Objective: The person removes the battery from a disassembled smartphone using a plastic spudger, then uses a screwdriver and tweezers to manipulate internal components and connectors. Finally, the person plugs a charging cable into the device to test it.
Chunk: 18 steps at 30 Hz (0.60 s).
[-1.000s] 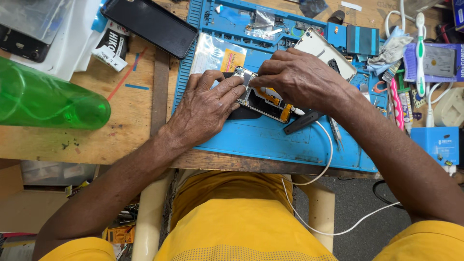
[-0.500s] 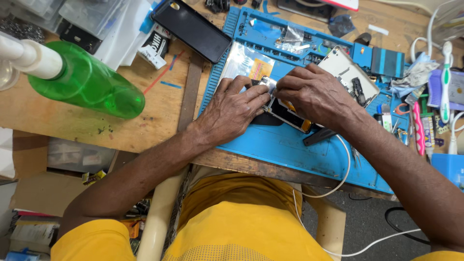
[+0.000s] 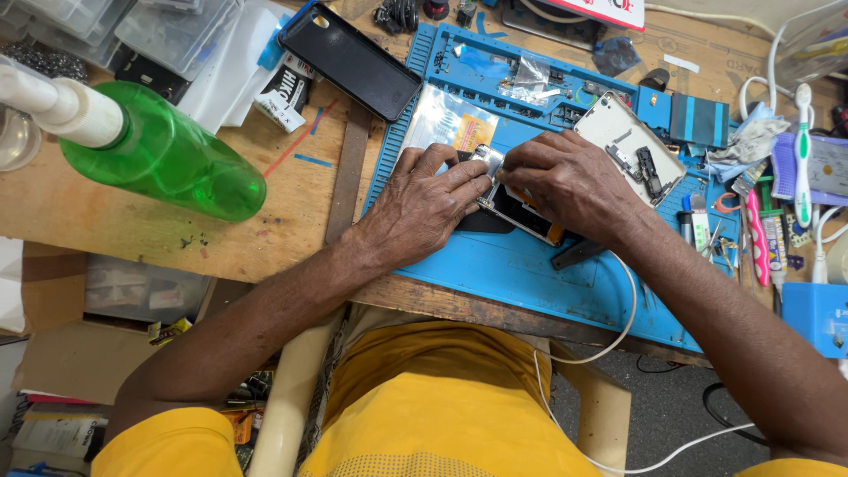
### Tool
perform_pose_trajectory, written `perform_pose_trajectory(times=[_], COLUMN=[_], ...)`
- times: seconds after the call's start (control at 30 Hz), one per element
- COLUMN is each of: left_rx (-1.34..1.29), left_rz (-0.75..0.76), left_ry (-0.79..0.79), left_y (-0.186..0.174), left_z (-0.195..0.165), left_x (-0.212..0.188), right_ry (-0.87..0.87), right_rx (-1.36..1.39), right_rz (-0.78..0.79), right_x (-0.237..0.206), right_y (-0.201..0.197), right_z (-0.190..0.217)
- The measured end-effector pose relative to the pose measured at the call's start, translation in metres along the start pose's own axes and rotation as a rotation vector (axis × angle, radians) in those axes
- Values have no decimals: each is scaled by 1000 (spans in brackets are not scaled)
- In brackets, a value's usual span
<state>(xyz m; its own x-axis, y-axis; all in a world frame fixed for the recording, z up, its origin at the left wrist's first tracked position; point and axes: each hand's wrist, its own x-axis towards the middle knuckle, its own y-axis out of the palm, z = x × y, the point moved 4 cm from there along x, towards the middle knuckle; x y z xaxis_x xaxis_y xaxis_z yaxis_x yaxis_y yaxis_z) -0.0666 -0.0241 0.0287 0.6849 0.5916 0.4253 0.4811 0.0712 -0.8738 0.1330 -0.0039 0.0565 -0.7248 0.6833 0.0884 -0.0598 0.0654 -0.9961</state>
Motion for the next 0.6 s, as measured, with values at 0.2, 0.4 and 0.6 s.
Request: perform_pose_trajectory(times=[0.2, 0.4, 0.6], left_rx=[-19, -195, -265], left_rz=[-42, -312, -489], left_ry=[18, -36, -221], left_y=[-2, -53, -104], left_z=[0, 9, -4], left_x=[2, -2, -73], right_ry=[67, 305, 498], right_rx=[270, 390, 658], right_rz=[-203, -507, -414], right_x=[-5, -65, -149], right_y=[-24, -62, -45], right_z=[-3, 3, 67])
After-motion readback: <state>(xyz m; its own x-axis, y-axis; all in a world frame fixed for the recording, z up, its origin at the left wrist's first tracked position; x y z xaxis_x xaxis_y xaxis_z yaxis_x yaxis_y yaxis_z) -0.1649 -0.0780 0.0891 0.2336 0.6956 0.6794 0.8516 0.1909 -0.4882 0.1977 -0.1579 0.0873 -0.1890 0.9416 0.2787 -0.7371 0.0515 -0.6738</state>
